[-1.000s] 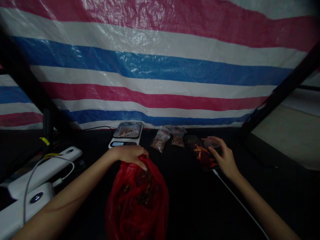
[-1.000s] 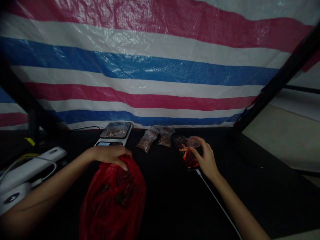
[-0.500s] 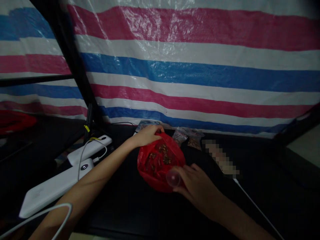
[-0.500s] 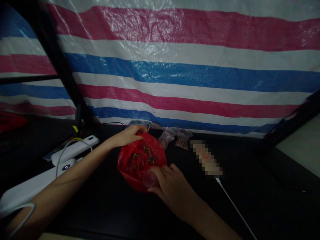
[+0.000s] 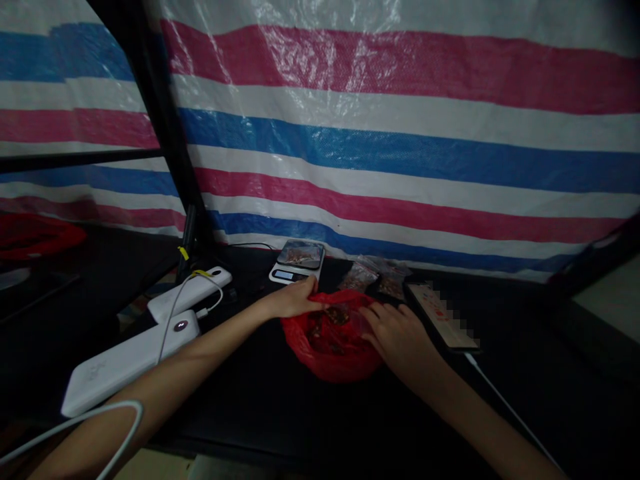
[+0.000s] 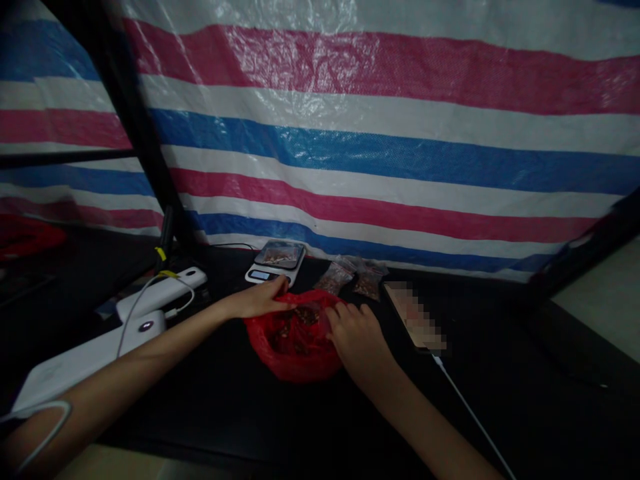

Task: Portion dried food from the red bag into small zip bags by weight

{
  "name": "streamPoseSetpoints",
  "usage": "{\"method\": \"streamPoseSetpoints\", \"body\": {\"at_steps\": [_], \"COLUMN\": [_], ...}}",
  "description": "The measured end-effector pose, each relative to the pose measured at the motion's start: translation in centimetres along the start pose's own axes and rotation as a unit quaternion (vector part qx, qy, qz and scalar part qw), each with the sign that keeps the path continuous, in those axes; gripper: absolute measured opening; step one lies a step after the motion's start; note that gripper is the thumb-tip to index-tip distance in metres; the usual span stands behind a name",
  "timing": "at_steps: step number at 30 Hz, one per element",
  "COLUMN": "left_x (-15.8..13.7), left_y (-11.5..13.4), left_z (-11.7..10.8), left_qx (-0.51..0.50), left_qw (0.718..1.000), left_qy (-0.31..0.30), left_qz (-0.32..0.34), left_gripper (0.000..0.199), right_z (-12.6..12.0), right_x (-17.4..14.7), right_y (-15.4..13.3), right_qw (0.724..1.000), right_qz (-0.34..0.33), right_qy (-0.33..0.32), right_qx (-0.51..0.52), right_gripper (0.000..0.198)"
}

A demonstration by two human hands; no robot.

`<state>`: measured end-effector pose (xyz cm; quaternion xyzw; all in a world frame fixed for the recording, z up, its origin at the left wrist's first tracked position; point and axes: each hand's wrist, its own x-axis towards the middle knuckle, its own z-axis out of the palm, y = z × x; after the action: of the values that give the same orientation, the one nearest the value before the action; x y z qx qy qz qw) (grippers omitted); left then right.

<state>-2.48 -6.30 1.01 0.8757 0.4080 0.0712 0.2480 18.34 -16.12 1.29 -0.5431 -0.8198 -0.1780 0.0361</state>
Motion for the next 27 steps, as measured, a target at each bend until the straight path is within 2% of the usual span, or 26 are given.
{"method": "streamPoseSetpoints", "body": {"at_steps": [3,7,13,18,23,25,27], "left_x": [0.3,0.6,1.1,1.8,3.1,3.5,3.8], "left_y": [0.0,-0.1,-0.2,0.0,0.8,1.4,1.9], "left_z": [1.9,3.2,3.3,3.0,2.1,1.6,1.0], "left_qx": [0.009,0.097,0.086,0.036,-0.04,-0.035,-0.026], "left_qw": [0.999,0.993,0.995,0.996,0.995,0.995,0.995], "left_qy": [0.01,-0.009,0.025,0.049,0.086,0.094,0.094], "left_qz": [-0.041,-0.069,-0.05,-0.07,-0.029,-0.02,-0.007], "left_gripper": [0.053,0.039,0.035,0.027,0.029,0.029,0.028], "right_z": [0.4,0.6,0.8,2.7,4.3,5.0,6.0], "right_x": [1.1,2.4,3.4,3.7,3.2,3.0,3.0], "right_y": [-0.6,-1.1,-1.2,-1.2,-0.7,-0.2,0.4], "right_qw": [1.0,0.999,0.999,0.999,0.995,0.984,0.962], "right_qz": [0.004,0.013,0.018,0.013,0.008,0.014,0.032], "right_qy": [-0.016,-0.03,-0.023,-0.029,-0.01,0.018,0.04], "right_qx": [-0.022,-0.043,-0.028,-0.006,0.097,0.175,0.268], "right_gripper": [0.02,0.023,0.024,0.026,0.031,0.033,0.036]}}
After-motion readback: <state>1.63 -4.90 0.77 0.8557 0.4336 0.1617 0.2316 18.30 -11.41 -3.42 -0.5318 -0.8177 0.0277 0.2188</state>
